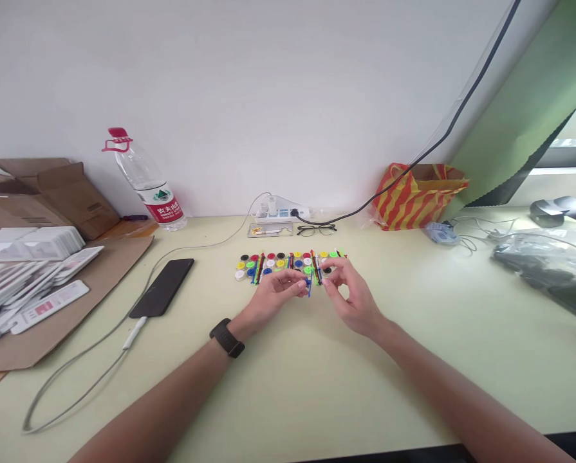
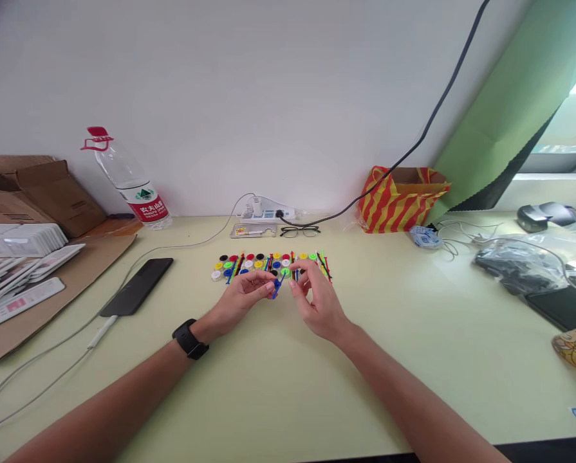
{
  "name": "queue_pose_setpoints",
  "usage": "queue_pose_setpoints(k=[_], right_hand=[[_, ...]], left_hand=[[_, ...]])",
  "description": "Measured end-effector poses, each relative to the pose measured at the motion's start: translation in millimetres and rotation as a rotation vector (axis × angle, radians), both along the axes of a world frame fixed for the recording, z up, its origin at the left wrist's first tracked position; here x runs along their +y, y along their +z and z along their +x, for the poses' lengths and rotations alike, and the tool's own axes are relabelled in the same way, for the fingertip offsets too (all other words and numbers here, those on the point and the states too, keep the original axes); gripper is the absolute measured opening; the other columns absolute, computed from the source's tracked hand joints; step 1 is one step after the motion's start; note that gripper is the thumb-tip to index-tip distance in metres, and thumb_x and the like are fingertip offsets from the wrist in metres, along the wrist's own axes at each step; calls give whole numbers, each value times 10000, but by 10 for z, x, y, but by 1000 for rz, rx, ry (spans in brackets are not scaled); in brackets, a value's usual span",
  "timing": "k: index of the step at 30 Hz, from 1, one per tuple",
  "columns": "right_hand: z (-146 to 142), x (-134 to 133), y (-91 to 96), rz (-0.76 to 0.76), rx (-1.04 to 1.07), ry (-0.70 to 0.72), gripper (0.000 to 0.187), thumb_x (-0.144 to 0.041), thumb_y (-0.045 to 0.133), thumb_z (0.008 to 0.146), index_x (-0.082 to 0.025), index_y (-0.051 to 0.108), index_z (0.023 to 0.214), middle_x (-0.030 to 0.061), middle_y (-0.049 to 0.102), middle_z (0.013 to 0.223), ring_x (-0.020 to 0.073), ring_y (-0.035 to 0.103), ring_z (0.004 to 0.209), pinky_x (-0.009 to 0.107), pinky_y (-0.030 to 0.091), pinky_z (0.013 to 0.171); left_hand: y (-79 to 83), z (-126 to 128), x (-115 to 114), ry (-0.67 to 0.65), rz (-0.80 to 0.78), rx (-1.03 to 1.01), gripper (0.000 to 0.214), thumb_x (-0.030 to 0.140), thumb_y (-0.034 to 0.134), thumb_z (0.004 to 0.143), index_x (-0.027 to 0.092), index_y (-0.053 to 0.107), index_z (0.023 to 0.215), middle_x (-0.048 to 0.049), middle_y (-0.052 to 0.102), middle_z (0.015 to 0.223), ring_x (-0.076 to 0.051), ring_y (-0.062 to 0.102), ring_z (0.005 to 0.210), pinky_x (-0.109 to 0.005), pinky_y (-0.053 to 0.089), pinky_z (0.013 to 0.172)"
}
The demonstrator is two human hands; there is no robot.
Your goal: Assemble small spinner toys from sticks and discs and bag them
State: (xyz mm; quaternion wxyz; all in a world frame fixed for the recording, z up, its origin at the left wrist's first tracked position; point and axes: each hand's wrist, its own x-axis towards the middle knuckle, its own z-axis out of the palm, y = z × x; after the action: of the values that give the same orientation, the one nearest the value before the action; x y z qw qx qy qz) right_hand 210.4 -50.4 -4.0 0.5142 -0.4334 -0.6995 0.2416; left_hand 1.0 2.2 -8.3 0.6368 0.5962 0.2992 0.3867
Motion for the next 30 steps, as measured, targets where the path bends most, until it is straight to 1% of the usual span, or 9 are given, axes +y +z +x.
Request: queue_pose_setpoints(k=[3,5,8,10,12,18,21,26,30], right_hand=[[-3,-22,16,30,44,-4,351,-327,502,1022,-270,405,1355,156,444,1509,175,611,866,391,543,808],[-7,-28,10,-1,78,2,403,-325,516,1010,-275,362,1379,165,426,1526,180,605,901,393,529,814],[16,-10,11,-234,236,107,252,-286,479,984,-257,420,1227,34,647,928,155,514,650,311,440,612],[52,20,31,-390,401,173,104,-271,429,969,-251,446,1069,-92,393,565,129,298,483,266,288,508],[89,54,61,-427,504,161,59,-293,438,967,-244,462,992,-117,239,521,120,200,480,258,207,498],[77,87,58,-217,279,49,221,-379,599,958,-244,521,1114,12,613,890,139,525,672,281,437,608],[23,54,13,-118,93,56,312,-358,637,948,-248,552,1226,84,637,1174,162,620,805,323,530,704],[-27,23,-32,-94,-20,114,196,-318,606,973,-243,627,1153,43,657,967,164,636,758,314,546,671],[-13,29,-8,-6,-36,66,150,-284,594,981,-240,637,1118,51,662,993,164,628,751,319,538,677]], left_hand=[[-4,-3,8,26,-1,6,280,373,806,863,156,741,1029,-48,707,903,-153,667,829,-300,547,818],[-4,-6,10,32,5,19,287,382,803,865,155,743,1029,-47,711,876,-154,668,820,-299,545,818],[-14,-6,19,57,12,26,295,393,807,858,157,749,1025,-46,720,858,-151,667,809,-294,543,818],[-25,-3,26,75,12,11,302,394,819,845,158,752,1022,-47,724,868,-148,665,798,-292,544,809],[-33,2,31,75,7,-1,309,390,825,839,156,751,1026,-51,724,886,-148,665,793,-293,547,801],[-24,2,18,44,17,13,285,380,796,873,154,738,1037,-51,713,897,-154,669,820,-298,544,828],[-11,-8,5,6,31,35,276,377,772,897,158,735,1061,-62,716,934,-164,670,855,-308,539,845],[-4,-17,-10,-47,39,52,256,379,741,923,169,743,1069,-67,710,968,-164,650,879,-315,531,866],[-14,-19,-5,-51,22,47,260,381,744,918,175,743,1076,-64,700,948,-170,646,875,-337,529,886]])
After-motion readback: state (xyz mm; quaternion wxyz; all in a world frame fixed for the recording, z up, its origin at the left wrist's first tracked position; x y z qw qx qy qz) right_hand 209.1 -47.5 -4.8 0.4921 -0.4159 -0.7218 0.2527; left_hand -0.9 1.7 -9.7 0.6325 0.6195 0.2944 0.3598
